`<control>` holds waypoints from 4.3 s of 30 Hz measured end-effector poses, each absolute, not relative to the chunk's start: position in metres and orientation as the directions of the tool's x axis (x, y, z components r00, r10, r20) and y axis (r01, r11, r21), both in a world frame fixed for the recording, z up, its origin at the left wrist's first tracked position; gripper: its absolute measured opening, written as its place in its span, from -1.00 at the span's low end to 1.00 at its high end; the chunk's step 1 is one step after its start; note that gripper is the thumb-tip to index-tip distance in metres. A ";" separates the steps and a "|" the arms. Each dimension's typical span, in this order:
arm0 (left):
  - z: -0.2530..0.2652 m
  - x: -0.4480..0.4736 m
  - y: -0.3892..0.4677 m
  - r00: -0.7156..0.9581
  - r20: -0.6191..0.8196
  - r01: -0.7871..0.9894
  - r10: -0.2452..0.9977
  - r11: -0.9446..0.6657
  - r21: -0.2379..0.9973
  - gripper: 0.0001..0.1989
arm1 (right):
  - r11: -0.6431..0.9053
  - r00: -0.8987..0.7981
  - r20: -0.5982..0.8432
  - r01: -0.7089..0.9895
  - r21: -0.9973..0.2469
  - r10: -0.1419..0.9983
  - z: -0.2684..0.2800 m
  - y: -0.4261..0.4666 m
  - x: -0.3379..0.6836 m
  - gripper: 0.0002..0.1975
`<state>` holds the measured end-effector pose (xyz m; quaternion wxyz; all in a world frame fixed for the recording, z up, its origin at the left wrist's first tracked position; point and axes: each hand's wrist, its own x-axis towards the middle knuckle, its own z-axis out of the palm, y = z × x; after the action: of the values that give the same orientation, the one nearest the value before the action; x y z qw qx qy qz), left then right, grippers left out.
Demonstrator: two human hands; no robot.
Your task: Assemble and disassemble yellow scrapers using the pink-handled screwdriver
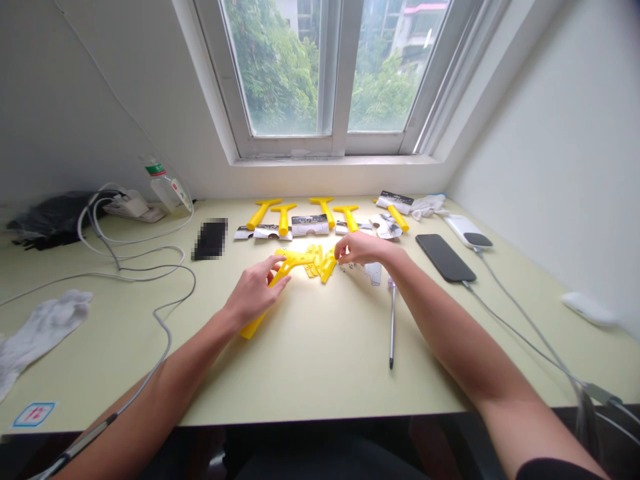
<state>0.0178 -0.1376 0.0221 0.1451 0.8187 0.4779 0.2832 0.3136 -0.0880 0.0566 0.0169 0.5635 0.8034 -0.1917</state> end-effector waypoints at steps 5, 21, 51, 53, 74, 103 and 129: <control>0.021 0.017 -0.137 0.383 0.330 0.690 0.863 -0.504 0.519 -0.64 | 0.275 -0.347 -0.268 0.922 -0.272 0.899 0.055 -0.087 0.314 -0.82; 0.018 0.015 -0.135 0.385 0.329 0.691 0.862 -0.505 0.517 -0.63 | 0.194 -0.235 -0.355 0.970 -0.148 0.905 0.066 -0.091 0.327 -0.81; 0.024 0.020 -0.140 0.150 0.349 0.498 0.925 -0.376 0.781 -0.64 | 0.405 -0.427 -0.003 0.860 -0.311 0.904 0.071 -0.135 0.232 -0.58; 0.025 0.021 -0.139 0.076 0.346 0.343 0.935 -0.350 0.871 -0.57 | 0.407 -0.494 -0.041 0.758 -0.510 0.868 0.073 -0.150 0.214 -0.51; 0.022 0.026 -0.146 0.402 0.431 0.391 0.808 -0.577 0.718 -0.83 | -0.312 0.315 -0.039 0.907 -0.282 0.948 0.079 -0.079 0.381 -0.70; 0.013 0.028 -0.148 0.540 0.392 0.363 0.744 -0.627 0.689 -0.84 | -0.604 0.673 0.181 0.729 -0.322 0.717 0.065 -0.029 0.444 -0.59; 0.037 0.069 -0.138 0.774 0.110 -0.062 0.623 -0.099 0.993 -0.48 | 0.374 0.267 0.459 0.313 -0.873 0.848 0.083 -0.203 0.268 -0.66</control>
<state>0.0693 -0.1384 0.0373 0.6399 0.6911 0.2030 0.2678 0.2679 -0.2028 0.0827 -0.6074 0.5143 0.5640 -0.2202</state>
